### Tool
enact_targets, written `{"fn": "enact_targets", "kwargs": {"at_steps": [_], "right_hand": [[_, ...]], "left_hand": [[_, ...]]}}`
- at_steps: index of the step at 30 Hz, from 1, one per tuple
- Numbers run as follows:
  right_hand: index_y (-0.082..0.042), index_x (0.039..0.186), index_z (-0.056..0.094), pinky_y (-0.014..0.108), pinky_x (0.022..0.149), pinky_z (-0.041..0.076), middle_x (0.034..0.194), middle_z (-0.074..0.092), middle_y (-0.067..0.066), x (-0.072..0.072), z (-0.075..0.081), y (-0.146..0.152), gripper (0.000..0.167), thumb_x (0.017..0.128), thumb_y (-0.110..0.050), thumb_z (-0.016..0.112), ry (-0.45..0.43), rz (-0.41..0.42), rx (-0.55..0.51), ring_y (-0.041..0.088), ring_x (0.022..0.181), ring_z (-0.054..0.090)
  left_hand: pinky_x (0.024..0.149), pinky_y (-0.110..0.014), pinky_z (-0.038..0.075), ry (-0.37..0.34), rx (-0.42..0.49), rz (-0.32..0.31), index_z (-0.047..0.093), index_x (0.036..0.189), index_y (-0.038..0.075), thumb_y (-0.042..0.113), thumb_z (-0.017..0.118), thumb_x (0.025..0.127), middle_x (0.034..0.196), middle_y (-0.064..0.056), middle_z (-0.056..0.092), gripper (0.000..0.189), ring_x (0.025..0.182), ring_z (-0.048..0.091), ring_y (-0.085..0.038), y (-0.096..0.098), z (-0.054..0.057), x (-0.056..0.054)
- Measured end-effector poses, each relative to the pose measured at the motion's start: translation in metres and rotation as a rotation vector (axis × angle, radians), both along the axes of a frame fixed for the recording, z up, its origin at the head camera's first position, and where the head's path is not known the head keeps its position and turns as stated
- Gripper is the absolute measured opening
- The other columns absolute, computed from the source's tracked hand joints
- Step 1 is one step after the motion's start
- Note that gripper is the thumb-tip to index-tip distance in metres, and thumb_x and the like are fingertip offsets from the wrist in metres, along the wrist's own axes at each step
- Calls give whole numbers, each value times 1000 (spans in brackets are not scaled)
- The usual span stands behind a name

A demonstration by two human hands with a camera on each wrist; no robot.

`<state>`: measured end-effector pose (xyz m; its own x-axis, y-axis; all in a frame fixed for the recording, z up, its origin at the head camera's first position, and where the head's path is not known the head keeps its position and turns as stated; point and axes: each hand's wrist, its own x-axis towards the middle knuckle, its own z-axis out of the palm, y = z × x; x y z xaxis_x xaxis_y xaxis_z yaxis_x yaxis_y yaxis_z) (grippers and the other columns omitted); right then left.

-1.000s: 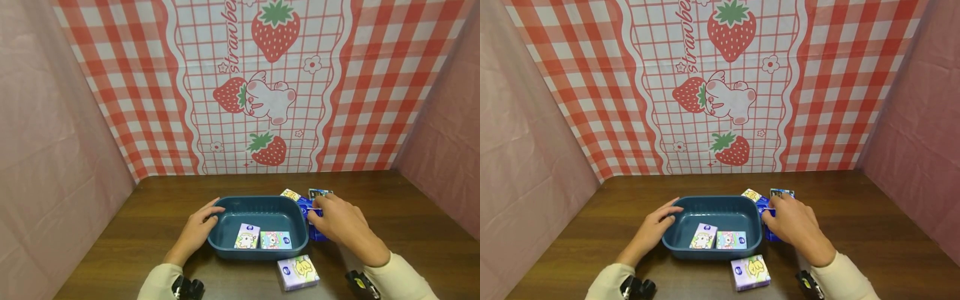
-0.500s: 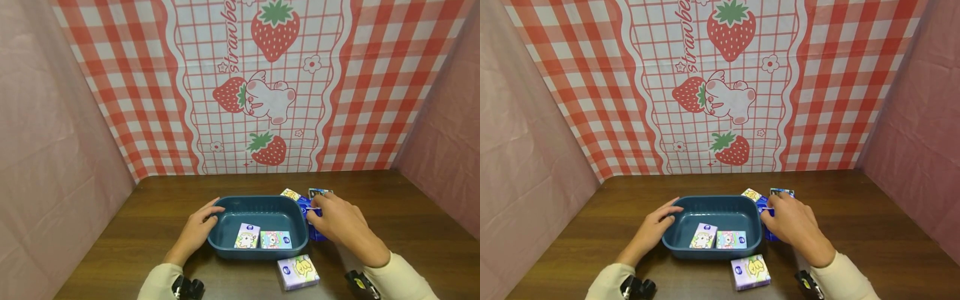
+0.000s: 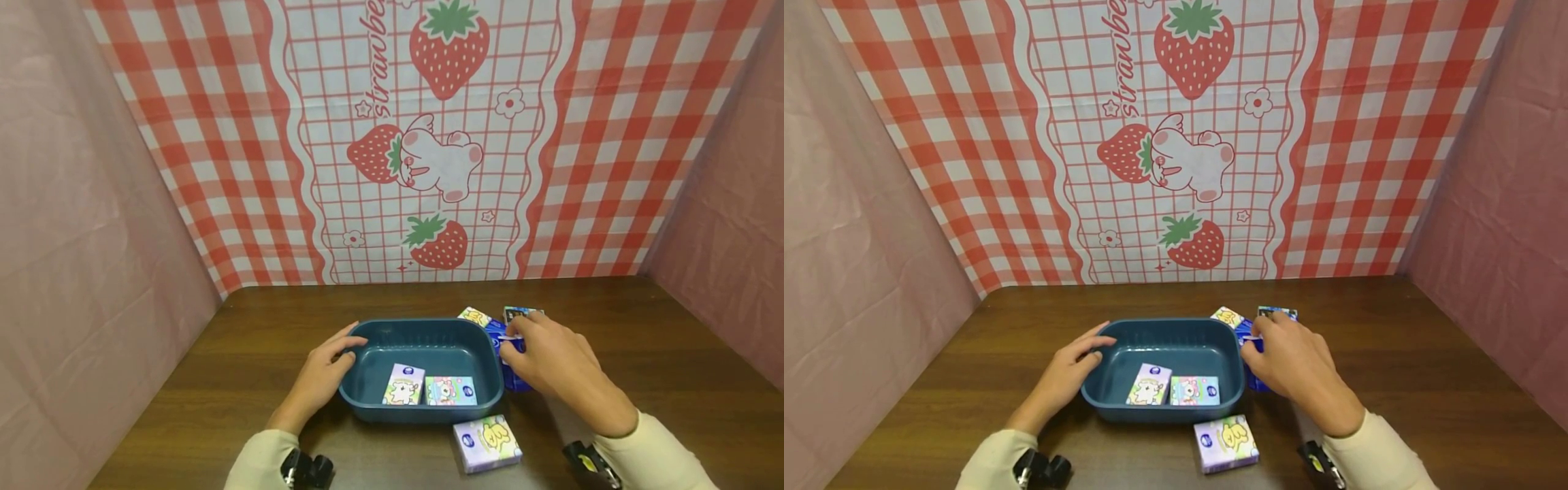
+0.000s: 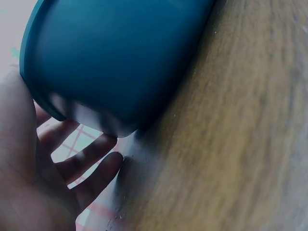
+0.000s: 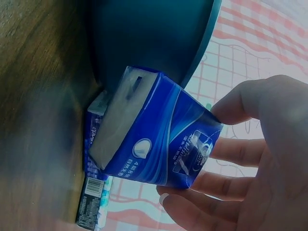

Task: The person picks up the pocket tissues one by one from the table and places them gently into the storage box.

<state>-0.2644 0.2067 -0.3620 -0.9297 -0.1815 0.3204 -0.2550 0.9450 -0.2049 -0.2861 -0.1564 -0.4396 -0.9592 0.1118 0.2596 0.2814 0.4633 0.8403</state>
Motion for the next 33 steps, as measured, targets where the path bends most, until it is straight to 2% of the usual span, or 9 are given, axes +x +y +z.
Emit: {"fn": "enact_targets", "kwargs": {"at_steps": [33], "right_hand": [[-11, 108, 71, 48, 60, 54, 102, 61, 9, 6, 12, -3, 31, 87, -33, 67, -18, -20, -23, 22, 76, 57]], "left_hand": [[113, -58, 29, -10, 3, 1, 73, 119, 21, 10, 58, 98, 149, 8, 49, 29, 143, 38, -23, 0, 0, -1]]}}
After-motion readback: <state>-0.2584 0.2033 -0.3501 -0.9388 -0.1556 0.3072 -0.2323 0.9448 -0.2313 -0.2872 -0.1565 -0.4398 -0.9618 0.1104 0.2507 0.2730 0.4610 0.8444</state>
